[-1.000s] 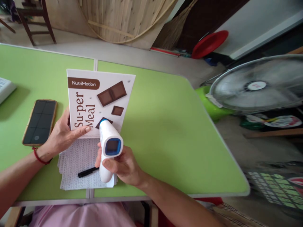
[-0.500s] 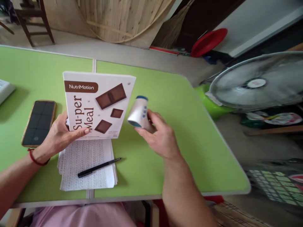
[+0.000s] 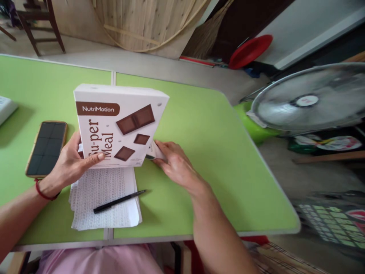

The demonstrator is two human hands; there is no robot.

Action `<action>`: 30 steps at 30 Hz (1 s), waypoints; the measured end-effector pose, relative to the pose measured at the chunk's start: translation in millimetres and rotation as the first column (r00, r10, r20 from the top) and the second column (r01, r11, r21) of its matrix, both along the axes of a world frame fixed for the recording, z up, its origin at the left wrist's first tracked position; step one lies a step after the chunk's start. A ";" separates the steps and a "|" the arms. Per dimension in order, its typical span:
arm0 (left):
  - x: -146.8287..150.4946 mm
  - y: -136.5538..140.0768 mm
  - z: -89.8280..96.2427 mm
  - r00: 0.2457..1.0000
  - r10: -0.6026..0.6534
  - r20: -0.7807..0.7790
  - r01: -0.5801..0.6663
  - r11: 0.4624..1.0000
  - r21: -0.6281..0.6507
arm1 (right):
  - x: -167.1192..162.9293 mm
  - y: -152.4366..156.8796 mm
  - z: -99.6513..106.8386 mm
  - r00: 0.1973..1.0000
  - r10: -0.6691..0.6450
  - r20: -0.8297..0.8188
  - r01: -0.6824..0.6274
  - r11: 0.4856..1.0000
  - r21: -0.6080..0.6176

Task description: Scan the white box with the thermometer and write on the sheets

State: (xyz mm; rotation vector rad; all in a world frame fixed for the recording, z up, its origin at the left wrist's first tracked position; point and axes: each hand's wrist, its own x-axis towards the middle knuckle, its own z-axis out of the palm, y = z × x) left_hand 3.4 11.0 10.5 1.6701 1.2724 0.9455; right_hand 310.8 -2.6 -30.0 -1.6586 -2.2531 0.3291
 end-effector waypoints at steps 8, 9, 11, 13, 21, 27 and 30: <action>3.1 12.2 -7.3 0.993 0.086 0.085 -0.100 0.980 0.172 | 2.3 -0.9 -5.7 0.999 0.017 0.029 -0.018 0.999 0.039; 3.1 14.4 -8.6 0.995 0.085 0.058 -0.095 0.976 0.194 | 2.2 -1.0 -5.8 0.999 0.017 0.037 -0.019 0.999 0.040; 2.1 18.3 -12.1 0.995 0.095 -0.025 -0.087 0.968 0.235 | 2.0 -1.1 -5.5 0.998 0.019 0.052 -0.021 0.999 0.041; 0.3 21.3 -16.2 0.986 0.113 -0.123 -0.077 0.961 0.264 | 1.6 -1.1 -4.8 0.998 0.019 0.065 -0.021 0.999 0.040; -4.0 22.9 -24.7 0.970 0.117 -0.214 -0.048 0.951 0.304 | -0.5 -2.5 -2.9 0.997 0.010 0.083 -0.014 0.999 0.043; -7.8 19.6 -22.7 0.990 0.071 -0.125 -0.047 0.982 0.182 | 1.9 -2.9 -1.6 0.997 -0.013 0.077 0.009 0.998 0.061; -8.1 16.7 -22.3 0.993 0.040 -0.109 -0.019 0.982 0.189 | -2.8 -7.7 9.2 0.999 -0.010 0.050 0.003 0.990 0.144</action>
